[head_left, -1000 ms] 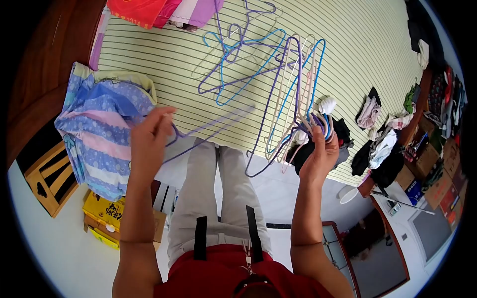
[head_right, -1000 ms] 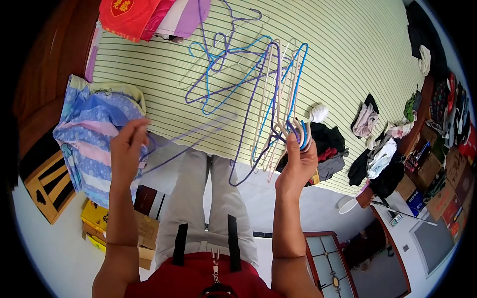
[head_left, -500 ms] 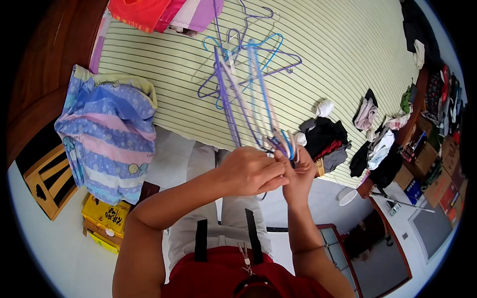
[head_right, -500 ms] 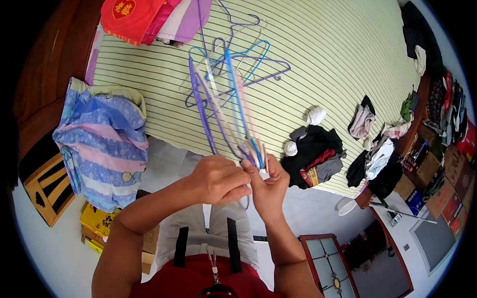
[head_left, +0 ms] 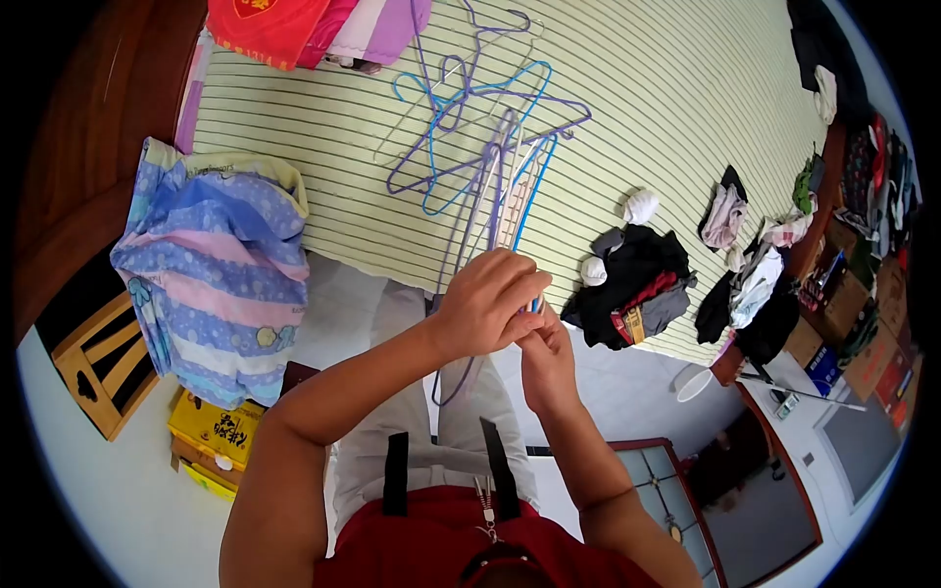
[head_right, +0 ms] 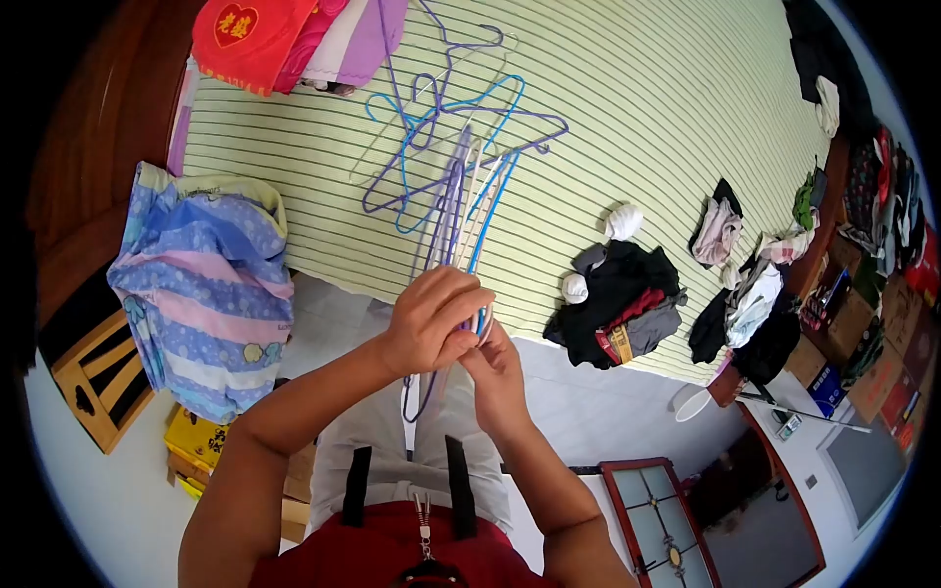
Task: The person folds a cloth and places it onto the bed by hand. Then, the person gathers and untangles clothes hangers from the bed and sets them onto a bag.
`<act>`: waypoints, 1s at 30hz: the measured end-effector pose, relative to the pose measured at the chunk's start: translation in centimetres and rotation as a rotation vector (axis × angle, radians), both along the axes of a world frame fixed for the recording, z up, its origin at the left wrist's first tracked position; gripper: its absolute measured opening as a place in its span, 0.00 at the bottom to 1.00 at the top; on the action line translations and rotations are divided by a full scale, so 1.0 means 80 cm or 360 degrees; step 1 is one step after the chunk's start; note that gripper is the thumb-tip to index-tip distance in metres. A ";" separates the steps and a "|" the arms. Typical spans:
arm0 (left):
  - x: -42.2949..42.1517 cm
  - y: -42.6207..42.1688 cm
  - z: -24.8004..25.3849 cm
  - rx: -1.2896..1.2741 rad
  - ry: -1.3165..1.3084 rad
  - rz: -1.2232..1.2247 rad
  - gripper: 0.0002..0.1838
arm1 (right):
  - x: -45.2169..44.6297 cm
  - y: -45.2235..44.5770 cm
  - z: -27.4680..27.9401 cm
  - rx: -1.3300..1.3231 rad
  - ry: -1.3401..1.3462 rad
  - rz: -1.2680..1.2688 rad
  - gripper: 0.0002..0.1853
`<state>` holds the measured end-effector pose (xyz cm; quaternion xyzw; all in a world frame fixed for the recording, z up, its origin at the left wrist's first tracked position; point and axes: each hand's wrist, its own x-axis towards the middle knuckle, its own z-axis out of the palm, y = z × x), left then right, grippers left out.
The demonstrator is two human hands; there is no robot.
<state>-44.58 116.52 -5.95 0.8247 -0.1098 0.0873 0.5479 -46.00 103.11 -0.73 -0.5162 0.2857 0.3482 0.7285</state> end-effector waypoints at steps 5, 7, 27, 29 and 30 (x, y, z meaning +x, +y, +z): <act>0.016 0.002 -0.015 0.0014 0.0181 0.0322 0.13 | 0.009 -0.011 -0.009 -0.0367 -0.0181 0.0000 0.10; 0.026 0.014 -0.043 -0.0018 0.0313 0.0692 0.12 | 0.008 -0.013 -0.011 -0.0502 -0.0247 -0.0003 0.11; 0.040 0.045 -0.305 0.0025 0.1865 0.1105 0.19 | 0.031 -0.033 -0.024 -0.0588 -0.0276 -0.0440 0.06; 0.051 0.049 -0.301 0.0601 0.1665 0.1247 0.17 | 0.032 -0.038 -0.024 -0.0600 -0.0294 -0.0513 0.08; 0.056 0.055 -0.286 0.0477 0.1623 0.1239 0.16 | 0.032 -0.043 -0.025 -0.0603 -0.0304 -0.0504 0.10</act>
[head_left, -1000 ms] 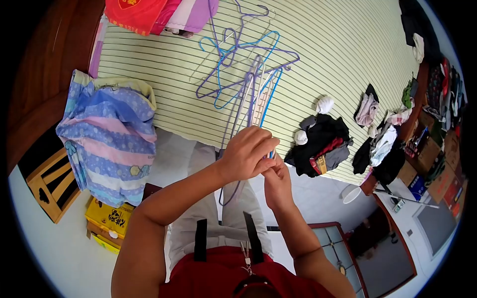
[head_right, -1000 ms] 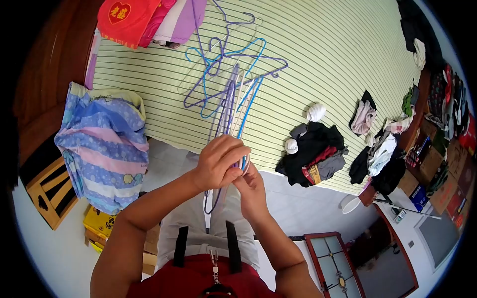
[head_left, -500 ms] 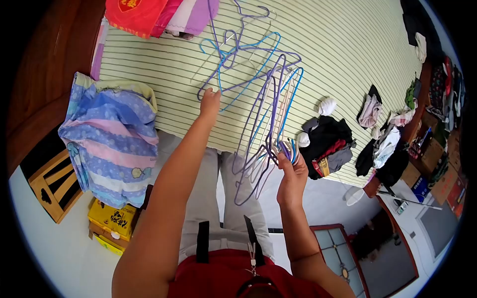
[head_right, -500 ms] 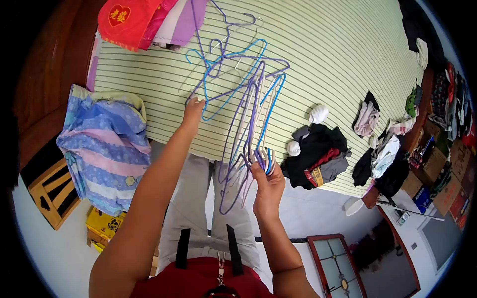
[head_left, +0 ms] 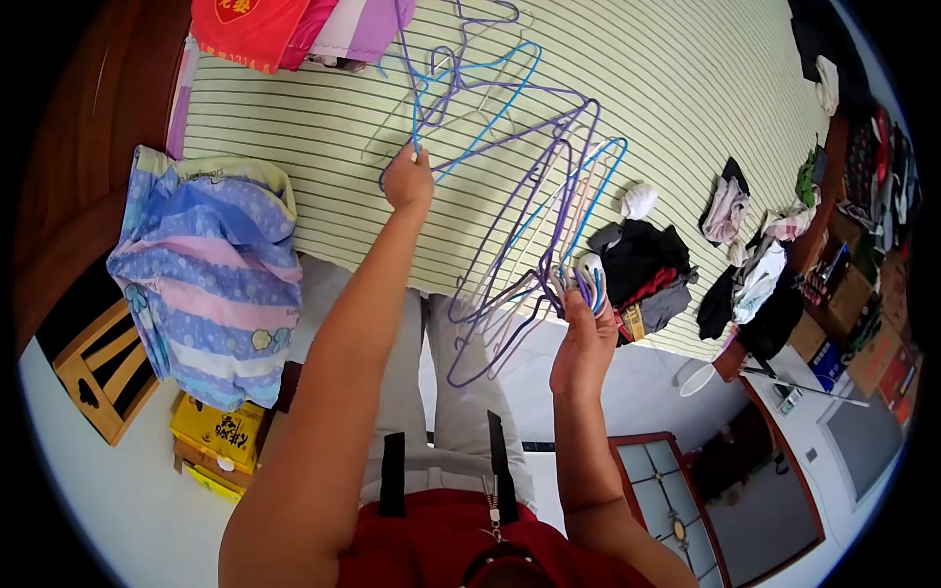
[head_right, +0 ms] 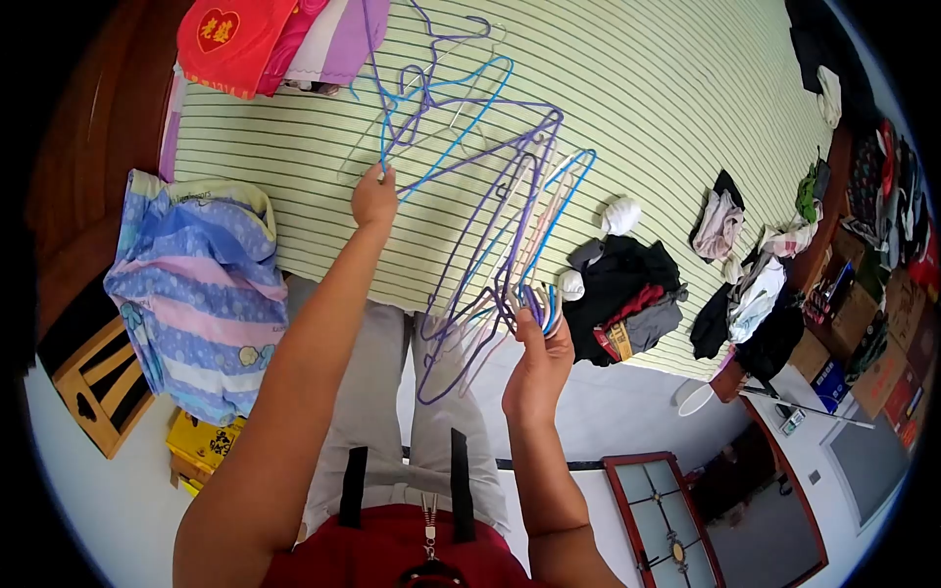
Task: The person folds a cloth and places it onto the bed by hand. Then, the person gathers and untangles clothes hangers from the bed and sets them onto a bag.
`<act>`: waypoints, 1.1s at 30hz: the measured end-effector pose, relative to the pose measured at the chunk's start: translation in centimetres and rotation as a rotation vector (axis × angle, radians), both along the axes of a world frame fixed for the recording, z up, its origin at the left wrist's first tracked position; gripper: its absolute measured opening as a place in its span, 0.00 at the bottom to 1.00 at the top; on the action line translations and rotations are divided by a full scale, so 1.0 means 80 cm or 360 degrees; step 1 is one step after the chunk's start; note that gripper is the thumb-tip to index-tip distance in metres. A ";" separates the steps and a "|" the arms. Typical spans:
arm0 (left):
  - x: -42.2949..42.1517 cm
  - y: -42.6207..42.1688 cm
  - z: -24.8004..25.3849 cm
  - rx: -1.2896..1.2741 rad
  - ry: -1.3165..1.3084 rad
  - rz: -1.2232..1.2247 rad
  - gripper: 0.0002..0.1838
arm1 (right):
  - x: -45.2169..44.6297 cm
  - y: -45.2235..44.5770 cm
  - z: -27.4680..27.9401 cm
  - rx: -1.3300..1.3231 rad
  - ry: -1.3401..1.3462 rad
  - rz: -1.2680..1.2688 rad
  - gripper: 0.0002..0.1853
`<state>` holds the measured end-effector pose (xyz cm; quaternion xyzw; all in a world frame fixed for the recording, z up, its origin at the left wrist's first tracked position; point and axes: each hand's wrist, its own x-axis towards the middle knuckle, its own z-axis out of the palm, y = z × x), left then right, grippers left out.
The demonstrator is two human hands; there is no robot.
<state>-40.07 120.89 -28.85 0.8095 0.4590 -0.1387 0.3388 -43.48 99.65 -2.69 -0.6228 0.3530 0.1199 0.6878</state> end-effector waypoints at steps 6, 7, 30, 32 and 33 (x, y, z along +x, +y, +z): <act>-0.016 0.062 0.057 -0.0725 -0.0467 0.0039 0.13 | 0.002 -0.018 -0.005 -0.0030 -0.0047 -0.0099 0.09; -0.024 0.073 0.089 -0.0844 -0.0363 0.0067 0.13 | 0.001 -0.022 -0.004 -0.0040 -0.0041 -0.0100 0.09; -0.018 0.093 0.169 -0.1329 -0.0340 0.0002 0.13 | 0.005 -0.023 -0.016 -0.0017 -0.0107 -0.0024 0.04; -0.028 0.099 0.184 -0.1017 -0.0370 -0.0141 0.11 | 0.006 -0.033 -0.019 -0.0089 -0.0100 -0.0133 0.05; -0.038 0.106 0.195 -0.0950 -0.0418 -0.0201 0.11 | 0.007 -0.036 -0.017 -0.0167 -0.0097 -0.0132 0.05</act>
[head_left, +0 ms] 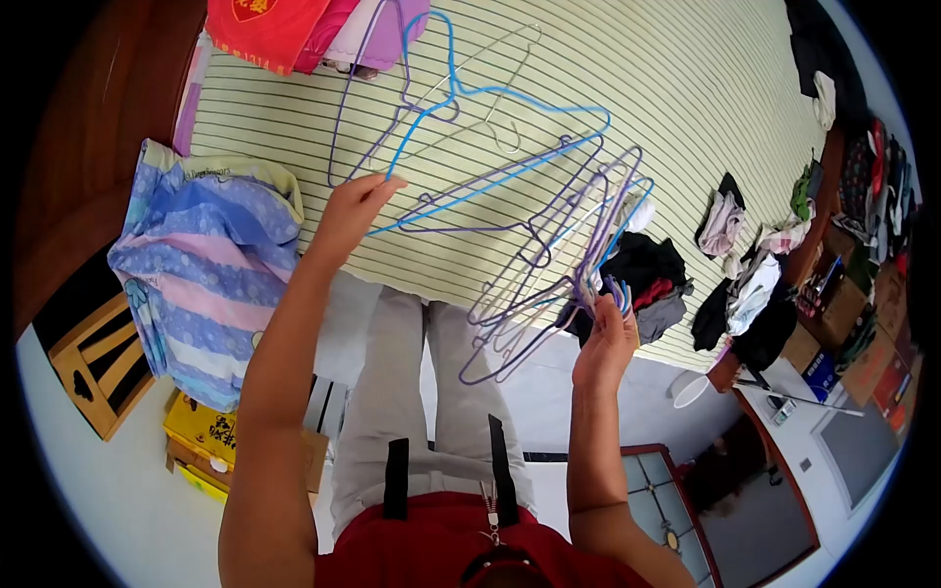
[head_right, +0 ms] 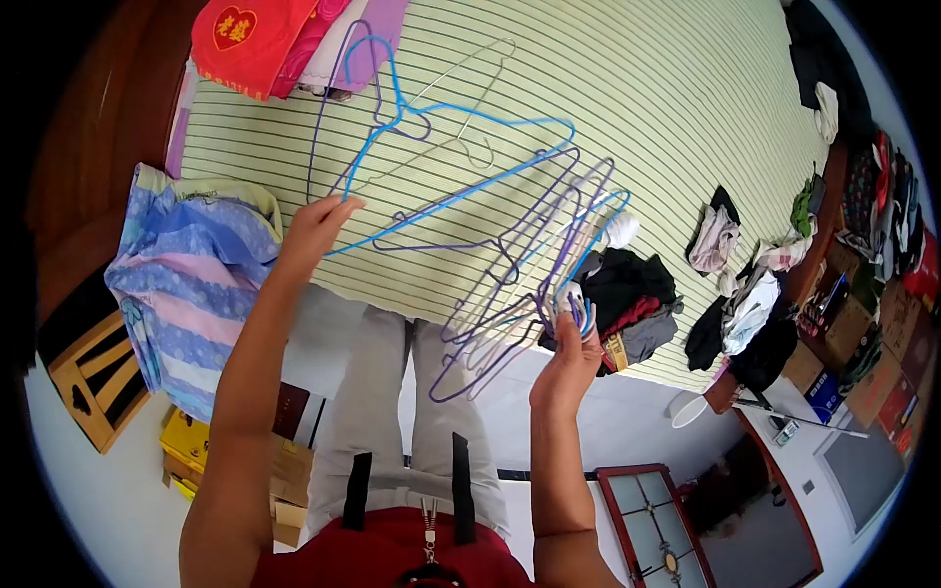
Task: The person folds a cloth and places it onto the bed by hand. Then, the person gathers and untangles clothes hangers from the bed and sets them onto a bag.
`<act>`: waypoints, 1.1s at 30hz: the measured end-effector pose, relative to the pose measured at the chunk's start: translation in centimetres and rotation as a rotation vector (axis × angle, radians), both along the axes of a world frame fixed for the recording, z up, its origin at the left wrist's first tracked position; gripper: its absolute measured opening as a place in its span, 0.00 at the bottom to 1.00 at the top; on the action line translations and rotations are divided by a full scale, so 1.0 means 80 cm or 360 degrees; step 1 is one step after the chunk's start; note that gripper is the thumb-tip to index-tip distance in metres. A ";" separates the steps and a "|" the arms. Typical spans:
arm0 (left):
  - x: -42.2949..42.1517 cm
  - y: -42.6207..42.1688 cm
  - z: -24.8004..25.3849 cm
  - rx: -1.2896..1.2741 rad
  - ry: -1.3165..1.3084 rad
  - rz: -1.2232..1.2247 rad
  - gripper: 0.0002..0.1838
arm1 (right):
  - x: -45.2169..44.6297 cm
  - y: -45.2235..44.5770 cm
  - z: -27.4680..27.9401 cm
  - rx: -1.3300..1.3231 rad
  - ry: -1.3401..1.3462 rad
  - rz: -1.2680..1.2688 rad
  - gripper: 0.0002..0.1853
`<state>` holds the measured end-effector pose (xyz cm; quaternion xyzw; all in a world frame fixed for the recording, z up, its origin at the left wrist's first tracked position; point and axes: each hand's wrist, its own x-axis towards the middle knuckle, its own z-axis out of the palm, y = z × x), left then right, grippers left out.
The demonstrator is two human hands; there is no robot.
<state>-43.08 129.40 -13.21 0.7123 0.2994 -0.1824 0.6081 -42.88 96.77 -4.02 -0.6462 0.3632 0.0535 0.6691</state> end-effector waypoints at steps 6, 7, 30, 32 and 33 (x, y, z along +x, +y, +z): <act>-0.047 0.029 0.045 0.0371 0.0106 -0.0298 0.13 | 0.008 0.012 0.049 -0.0456 -0.0261 0.0041 0.11; -0.053 0.032 0.053 0.0311 0.0149 -0.0388 0.12 | 0.010 0.008 0.049 -0.0505 -0.0293 0.0078 0.12; -0.014 -0.005 0.039 -0.0073 -0.0204 -0.1668 0.11 | 0.027 0.010 0.066 -0.0035 -0.0097 0.1946 0.12; -0.020 -0.009 0.018 -0.0210 -0.0263 -0.1575 0.11 | 0.031 0.006 0.068 0.0013 -0.0080 0.2085 0.12; -0.016 -0.011 0.016 -0.0277 -0.0293 -0.1527 0.11 | 0.034 0.004 0.070 0.0055 -0.0041 0.2091 0.13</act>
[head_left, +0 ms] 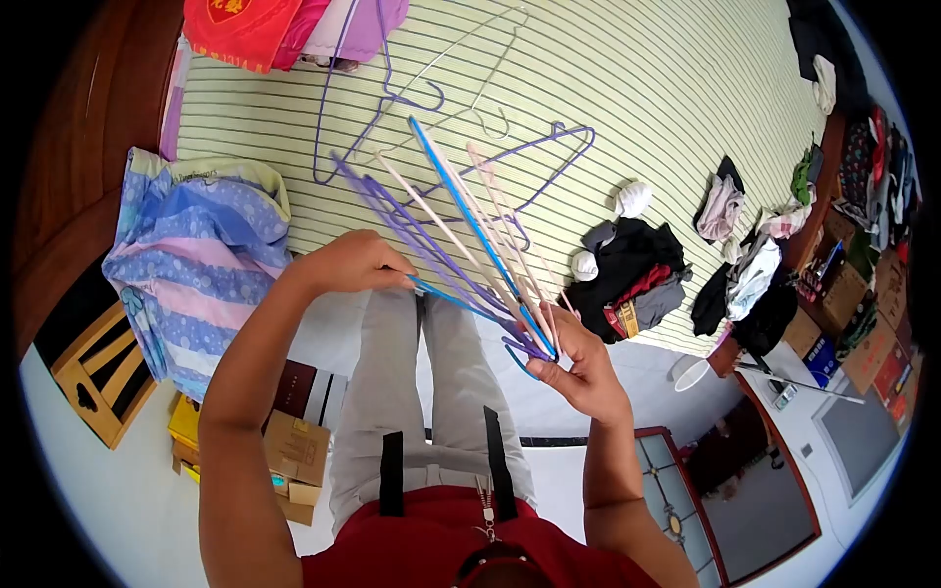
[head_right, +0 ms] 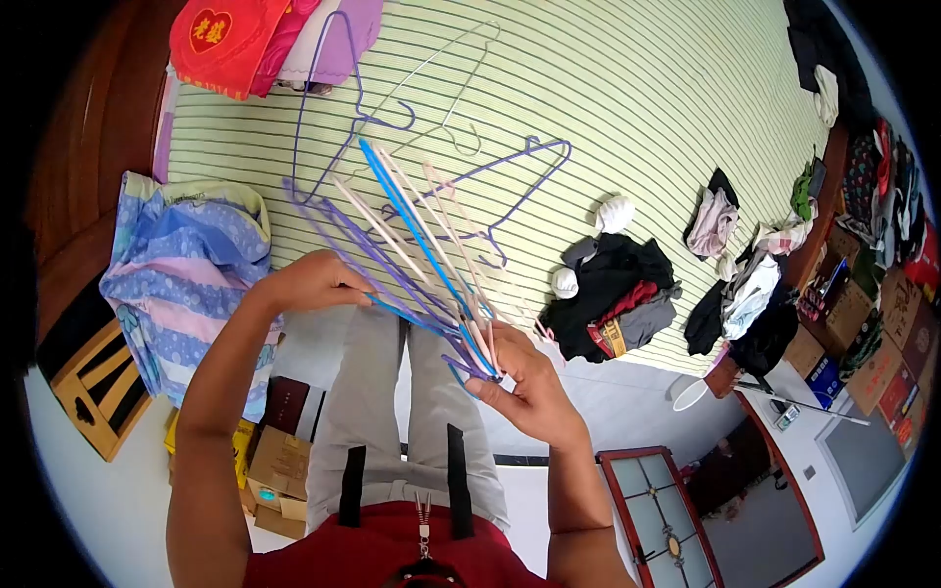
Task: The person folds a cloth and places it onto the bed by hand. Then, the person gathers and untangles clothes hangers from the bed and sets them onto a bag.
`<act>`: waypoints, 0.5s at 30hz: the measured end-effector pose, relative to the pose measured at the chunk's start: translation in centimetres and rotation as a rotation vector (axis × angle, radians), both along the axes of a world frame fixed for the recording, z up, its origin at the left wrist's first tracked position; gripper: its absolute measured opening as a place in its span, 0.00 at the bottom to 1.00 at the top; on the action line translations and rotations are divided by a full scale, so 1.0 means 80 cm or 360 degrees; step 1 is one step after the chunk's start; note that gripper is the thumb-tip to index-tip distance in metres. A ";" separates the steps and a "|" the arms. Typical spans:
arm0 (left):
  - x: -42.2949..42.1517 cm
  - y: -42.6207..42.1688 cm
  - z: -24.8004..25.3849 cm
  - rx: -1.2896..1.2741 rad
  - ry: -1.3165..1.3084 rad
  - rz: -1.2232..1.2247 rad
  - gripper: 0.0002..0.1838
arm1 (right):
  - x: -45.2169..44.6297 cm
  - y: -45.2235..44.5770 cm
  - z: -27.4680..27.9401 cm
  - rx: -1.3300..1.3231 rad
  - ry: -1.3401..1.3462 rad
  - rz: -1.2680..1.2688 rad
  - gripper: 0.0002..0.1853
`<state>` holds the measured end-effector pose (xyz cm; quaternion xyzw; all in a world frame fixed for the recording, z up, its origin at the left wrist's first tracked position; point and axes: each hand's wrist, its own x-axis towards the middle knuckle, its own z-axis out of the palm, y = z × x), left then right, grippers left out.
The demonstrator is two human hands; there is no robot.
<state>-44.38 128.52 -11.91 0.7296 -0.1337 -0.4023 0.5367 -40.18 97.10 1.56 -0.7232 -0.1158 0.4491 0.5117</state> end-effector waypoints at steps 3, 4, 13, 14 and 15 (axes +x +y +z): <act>0.013 -0.010 -0.001 0.0077 0.0311 -0.0163 0.12 | 0.004 -0.005 0.006 0.0006 0.0062 0.0052 0.15; 0.013 -0.013 -0.004 0.0073 0.0292 -0.0141 0.11 | 0.003 -0.005 0.008 0.0001 0.0019 0.0094 0.16; 0.024 -0.046 -0.067 -0.0294 0.0402 0.1514 0.12 | -0.021 -0.022 -0.012 -0.0340 -0.0290 -0.0809 0.12; 0.025 -0.046 -0.086 -0.0051 0.0427 0.1561 0.11 | -0.022 -0.029 -0.017 -0.0348 -0.0242 -0.0897 0.10; 0.017 -0.053 -0.121 0.0189 0.0453 0.1605 0.11 | -0.022 -0.032 -0.018 -0.0356 -0.0197 -0.1038 0.11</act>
